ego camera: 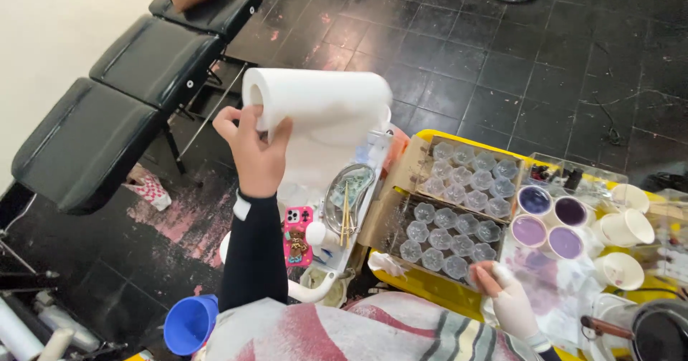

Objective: Cleaning small plastic cups with a paper towel at a candle-making workshop station.

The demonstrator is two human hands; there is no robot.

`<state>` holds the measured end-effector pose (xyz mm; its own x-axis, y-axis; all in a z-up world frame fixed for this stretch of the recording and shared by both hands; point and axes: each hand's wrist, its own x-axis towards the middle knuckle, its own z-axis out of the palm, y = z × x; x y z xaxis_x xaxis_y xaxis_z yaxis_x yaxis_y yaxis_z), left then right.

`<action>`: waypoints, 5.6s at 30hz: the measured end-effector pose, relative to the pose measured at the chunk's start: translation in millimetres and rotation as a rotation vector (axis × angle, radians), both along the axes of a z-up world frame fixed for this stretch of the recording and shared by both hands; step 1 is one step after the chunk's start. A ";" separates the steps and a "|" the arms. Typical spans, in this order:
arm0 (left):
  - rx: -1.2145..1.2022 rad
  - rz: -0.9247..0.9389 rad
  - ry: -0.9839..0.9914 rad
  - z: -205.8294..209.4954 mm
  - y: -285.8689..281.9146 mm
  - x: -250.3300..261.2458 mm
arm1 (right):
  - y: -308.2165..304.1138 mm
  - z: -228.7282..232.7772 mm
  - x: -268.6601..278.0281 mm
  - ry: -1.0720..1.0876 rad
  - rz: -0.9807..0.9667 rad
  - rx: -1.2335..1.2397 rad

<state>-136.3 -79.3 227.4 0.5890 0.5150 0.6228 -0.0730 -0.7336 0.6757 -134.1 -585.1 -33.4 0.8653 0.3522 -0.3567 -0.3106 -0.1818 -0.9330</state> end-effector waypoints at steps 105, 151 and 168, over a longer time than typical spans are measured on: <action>-1.209 -1.048 0.336 -148.5 -255.3 -14.4 | 23.2 198.7 25.2 -0.256 0.166 0.281; -1.364 -0.466 -0.418 -92.0 -202.4 -67.5 | -164.2 251.5 -14.5 -0.692 -0.770 0.470; -1.262 -0.376 -0.547 -113.1 -201.4 -104.5 | -208.6 233.2 8.1 -0.648 -0.557 0.564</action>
<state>-240.8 -280.7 114.3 0.6522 0.7556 0.0616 -0.5852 0.4501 0.6745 -125.9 -793.7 199.7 0.9250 -0.1872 0.3308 0.3775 0.3512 -0.8568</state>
